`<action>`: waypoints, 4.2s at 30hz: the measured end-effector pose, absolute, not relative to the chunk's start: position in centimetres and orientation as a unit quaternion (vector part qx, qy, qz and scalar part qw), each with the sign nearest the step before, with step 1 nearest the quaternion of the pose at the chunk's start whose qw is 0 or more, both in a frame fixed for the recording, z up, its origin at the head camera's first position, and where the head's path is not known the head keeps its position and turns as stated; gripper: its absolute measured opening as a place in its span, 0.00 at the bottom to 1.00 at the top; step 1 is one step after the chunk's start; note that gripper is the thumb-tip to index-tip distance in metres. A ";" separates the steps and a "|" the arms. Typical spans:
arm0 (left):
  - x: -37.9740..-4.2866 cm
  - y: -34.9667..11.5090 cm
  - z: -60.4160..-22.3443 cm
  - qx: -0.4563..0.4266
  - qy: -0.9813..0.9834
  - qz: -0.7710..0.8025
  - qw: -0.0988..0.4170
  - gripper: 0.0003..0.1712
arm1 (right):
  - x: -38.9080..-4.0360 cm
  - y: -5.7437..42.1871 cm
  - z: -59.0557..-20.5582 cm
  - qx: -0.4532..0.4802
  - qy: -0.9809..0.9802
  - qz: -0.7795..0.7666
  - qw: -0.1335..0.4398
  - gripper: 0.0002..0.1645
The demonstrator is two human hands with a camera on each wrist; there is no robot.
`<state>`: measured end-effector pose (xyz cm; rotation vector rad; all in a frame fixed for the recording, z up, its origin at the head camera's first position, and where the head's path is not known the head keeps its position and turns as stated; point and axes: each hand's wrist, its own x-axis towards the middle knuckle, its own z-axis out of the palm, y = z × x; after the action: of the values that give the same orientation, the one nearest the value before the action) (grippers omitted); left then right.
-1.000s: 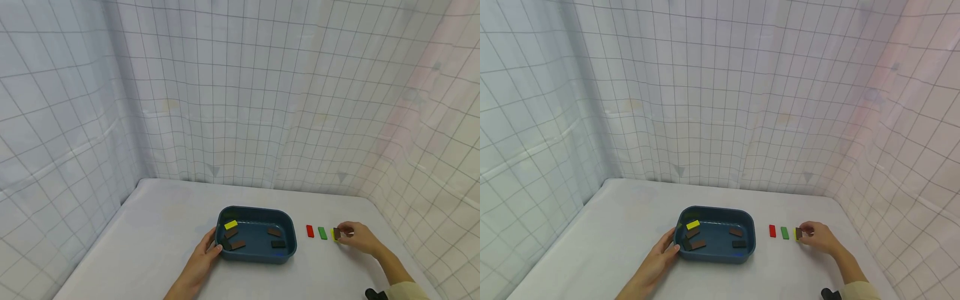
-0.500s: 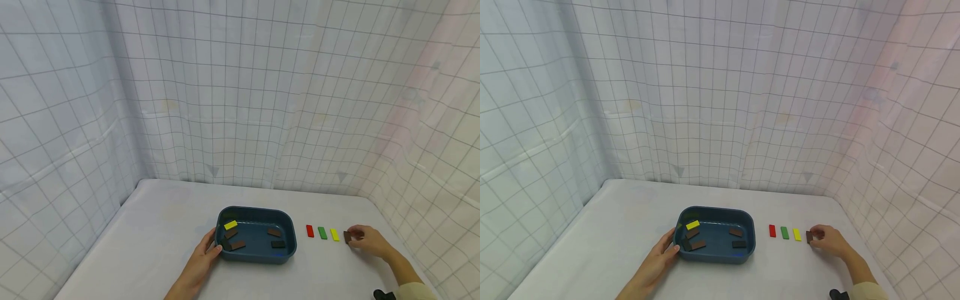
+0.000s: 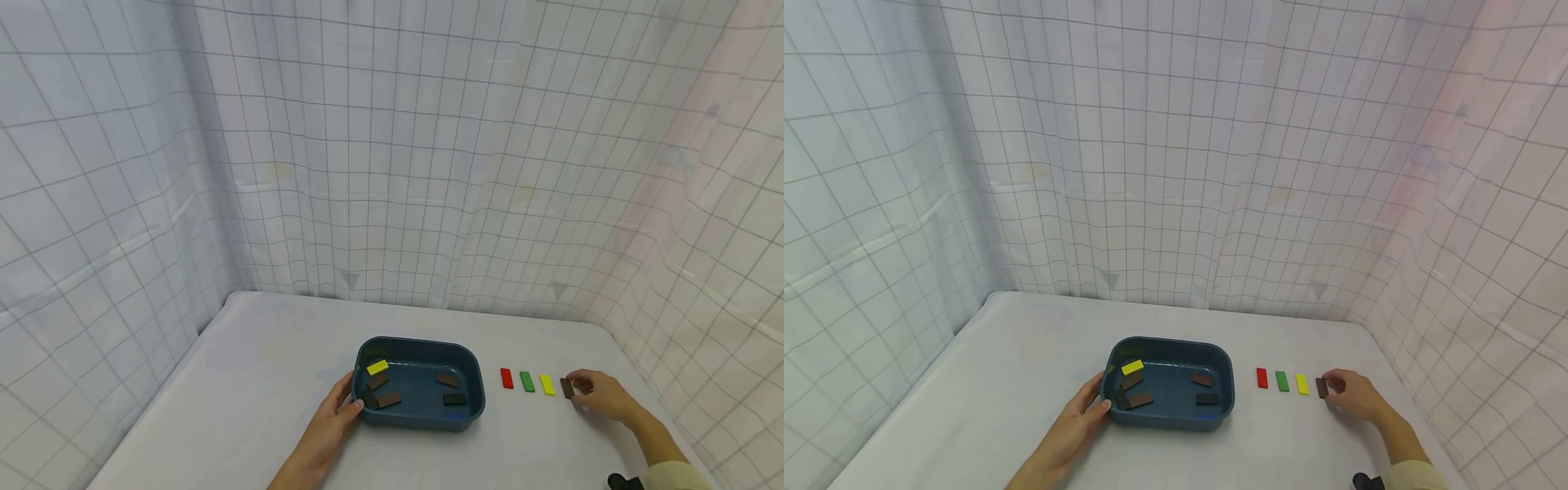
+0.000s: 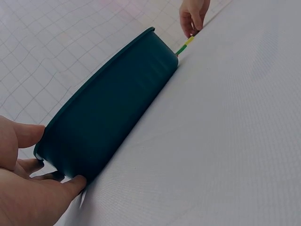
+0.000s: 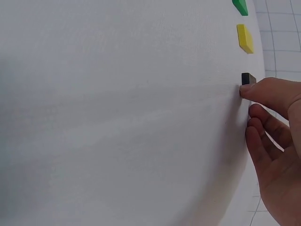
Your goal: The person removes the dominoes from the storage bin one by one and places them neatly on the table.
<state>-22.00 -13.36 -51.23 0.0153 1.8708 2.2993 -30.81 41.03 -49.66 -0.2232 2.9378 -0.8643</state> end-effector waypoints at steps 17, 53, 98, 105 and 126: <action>-22.0 -13.4 -51.4 0.009 0.624 0.776 0.089 0.39 | -31.6 39.8 -47.7 -0.146 0.954 -0.259 0.035 0.25; -21.9 -13.5 -51.6 0.027 0.624 0.775 0.092 0.39 | -32.9 31.2 -46.3 -0.268 0.920 -0.285 0.029 0.22; -22.0 -13.4 -51.4 0.017 0.626 0.774 0.093 0.39 | -32.5 16.9 -46.1 -0.460 0.838 -0.292 0.028 0.21; -22.0 -13.4 -51.5 0.024 0.622 0.777 0.094 0.38 | -32.4 14.6 -47.0 -0.464 0.841 -0.273 0.051 0.22; -21.9 -13.5 -51.5 0.032 0.628 0.773 0.089 0.37 | -33.1 9.8 -49.4 -0.529 0.813 -0.220 0.106 0.25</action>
<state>-21.90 -13.46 -51.46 0.0957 1.8675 2.2996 -33.13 9.81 -49.44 -1.5583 2.3947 -0.6470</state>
